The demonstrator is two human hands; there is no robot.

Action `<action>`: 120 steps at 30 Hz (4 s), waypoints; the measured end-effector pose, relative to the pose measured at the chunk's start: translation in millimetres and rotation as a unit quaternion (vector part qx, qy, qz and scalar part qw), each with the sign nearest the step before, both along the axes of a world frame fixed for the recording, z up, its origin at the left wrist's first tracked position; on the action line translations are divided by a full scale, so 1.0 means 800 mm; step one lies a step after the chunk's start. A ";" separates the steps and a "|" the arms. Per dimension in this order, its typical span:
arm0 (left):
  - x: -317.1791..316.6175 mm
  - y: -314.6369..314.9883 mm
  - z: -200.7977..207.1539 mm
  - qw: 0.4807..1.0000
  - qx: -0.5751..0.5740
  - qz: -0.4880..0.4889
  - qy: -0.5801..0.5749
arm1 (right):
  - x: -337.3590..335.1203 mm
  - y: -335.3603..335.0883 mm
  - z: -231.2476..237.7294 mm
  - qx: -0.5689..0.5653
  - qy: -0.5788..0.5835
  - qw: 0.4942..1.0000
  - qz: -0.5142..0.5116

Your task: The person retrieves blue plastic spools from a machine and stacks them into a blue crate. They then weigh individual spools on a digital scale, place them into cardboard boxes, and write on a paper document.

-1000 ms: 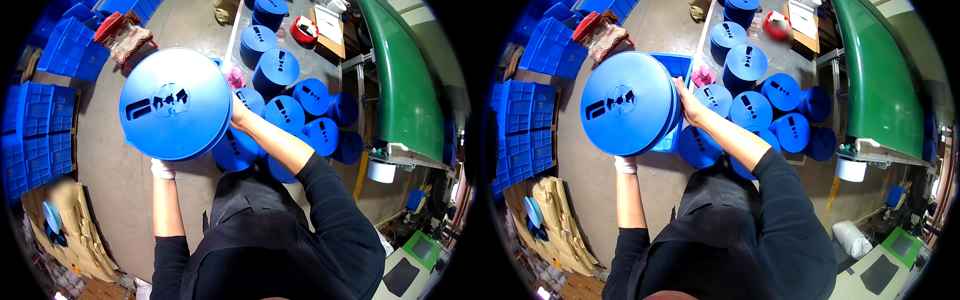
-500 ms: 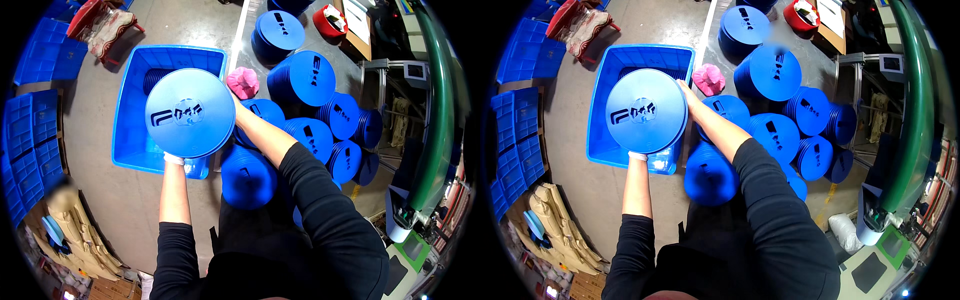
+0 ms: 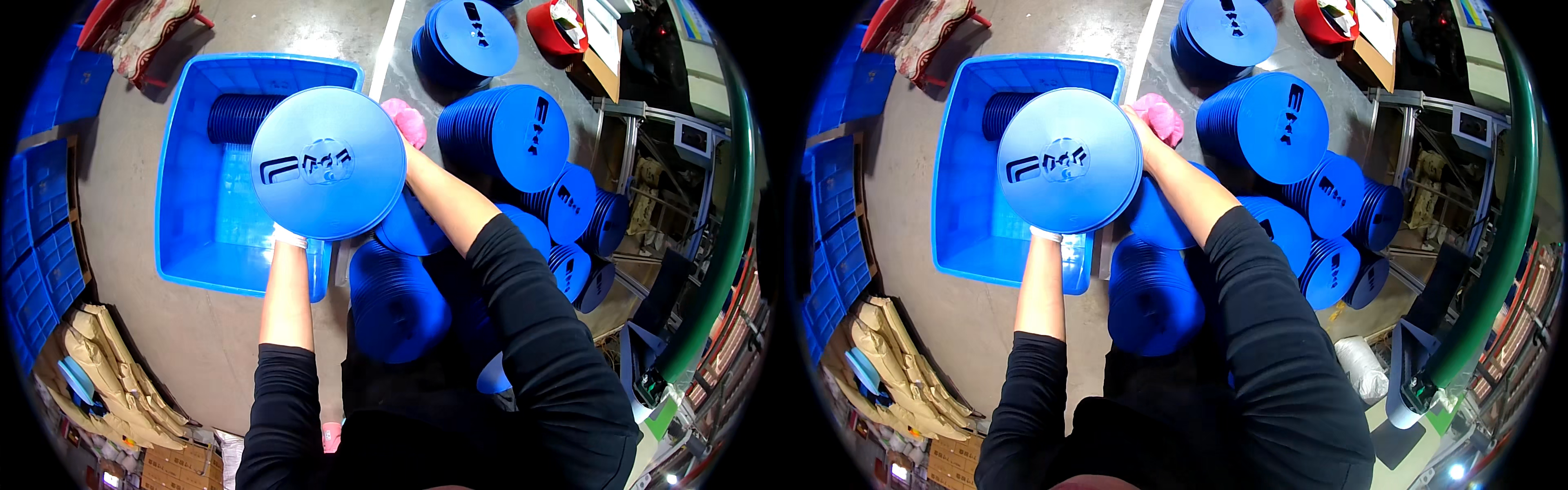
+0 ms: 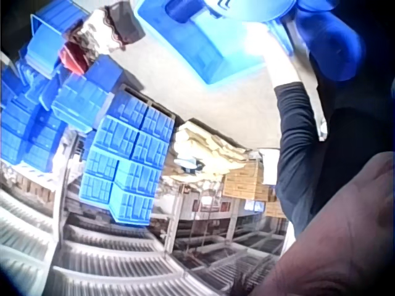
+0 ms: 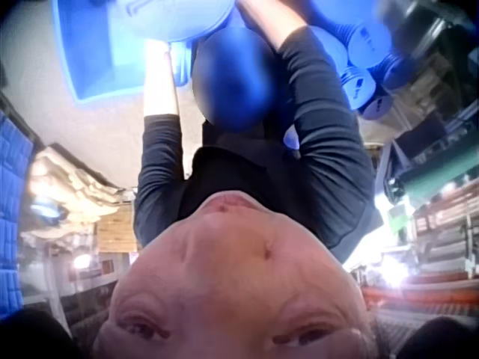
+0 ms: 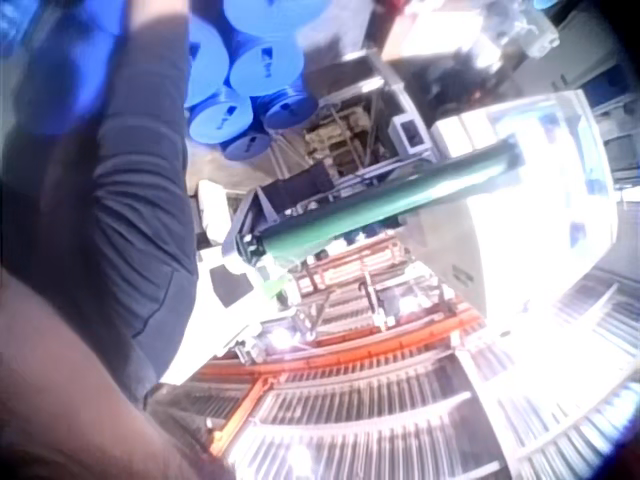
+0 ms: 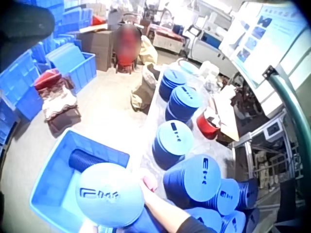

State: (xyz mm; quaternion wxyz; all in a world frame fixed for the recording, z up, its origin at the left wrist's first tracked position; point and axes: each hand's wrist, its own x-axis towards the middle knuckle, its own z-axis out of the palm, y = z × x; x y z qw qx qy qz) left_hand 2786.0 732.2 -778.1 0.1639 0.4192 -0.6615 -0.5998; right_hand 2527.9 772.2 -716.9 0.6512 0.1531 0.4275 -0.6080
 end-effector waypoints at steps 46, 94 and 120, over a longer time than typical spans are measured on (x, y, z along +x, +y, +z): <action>-0.105 -0.062 -0.043 0.965 0.209 -0.019 0.158 | -0.132 -0.017 0.015 0.141 0.848 0.309 0.406; -0.083 0.089 0.334 0.842 0.384 0.181 0.332 | 0.002 0.111 0.275 0.074 0.665 0.743 0.033; 0.716 -0.055 0.439 0.897 0.165 0.359 0.197 | 0.736 -0.126 0.299 -0.248 0.643 0.601 0.403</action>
